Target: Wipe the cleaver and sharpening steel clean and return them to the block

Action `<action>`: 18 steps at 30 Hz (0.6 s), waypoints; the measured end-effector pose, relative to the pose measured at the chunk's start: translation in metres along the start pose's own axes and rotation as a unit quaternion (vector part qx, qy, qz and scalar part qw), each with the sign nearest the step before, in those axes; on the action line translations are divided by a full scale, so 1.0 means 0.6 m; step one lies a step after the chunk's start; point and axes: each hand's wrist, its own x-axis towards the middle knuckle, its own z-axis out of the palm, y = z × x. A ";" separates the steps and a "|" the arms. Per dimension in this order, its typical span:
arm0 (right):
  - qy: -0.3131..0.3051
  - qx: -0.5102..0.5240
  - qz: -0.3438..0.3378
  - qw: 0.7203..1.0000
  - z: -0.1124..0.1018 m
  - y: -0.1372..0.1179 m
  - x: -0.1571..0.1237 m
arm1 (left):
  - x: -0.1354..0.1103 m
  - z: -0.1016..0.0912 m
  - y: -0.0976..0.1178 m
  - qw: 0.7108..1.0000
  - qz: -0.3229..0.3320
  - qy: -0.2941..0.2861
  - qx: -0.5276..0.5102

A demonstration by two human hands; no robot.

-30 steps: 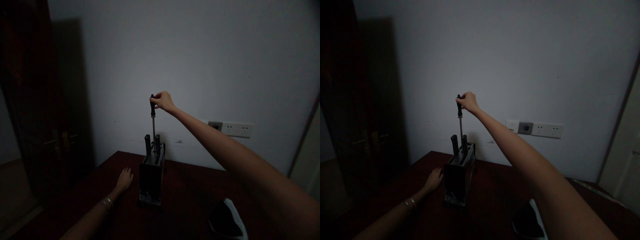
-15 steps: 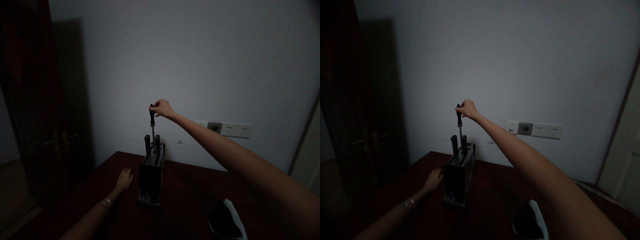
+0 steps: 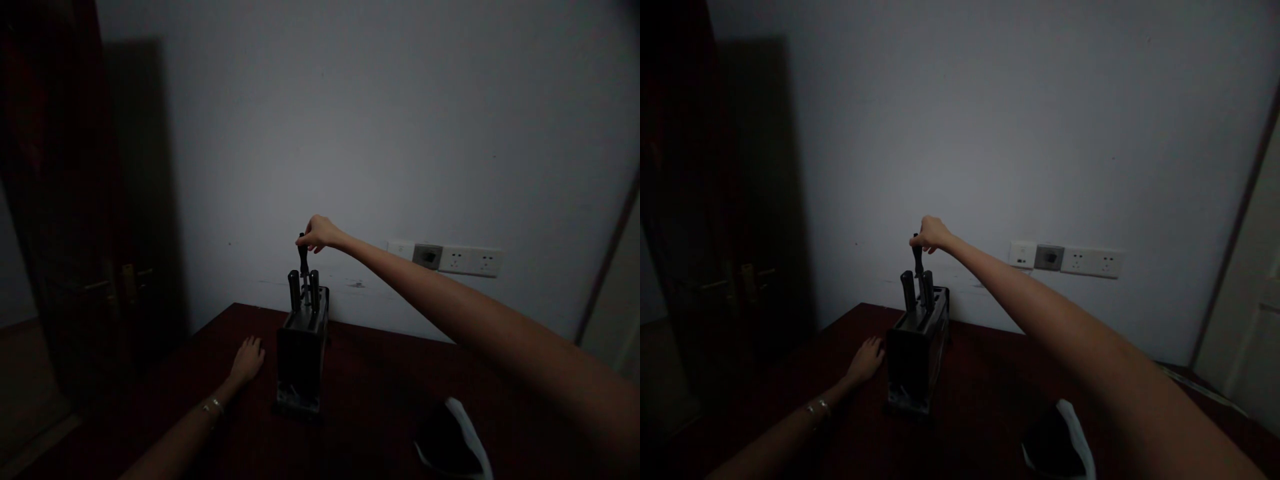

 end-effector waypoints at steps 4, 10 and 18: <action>-0.047 -0.017 0.036 0.998 0.001 0.001 -0.001 | 0.002 0.002 0.000 1.000 0.000 0.000 0.001; -0.103 -0.069 0.076 0.989 0.001 -0.007 -0.001 | 0.003 0.005 -0.001 1.000 -0.005 0.002 0.001; -0.116 -0.126 0.069 0.983 0.016 -0.021 -0.006 | 0.002 0.003 -0.001 1.000 0.005 0.005 0.003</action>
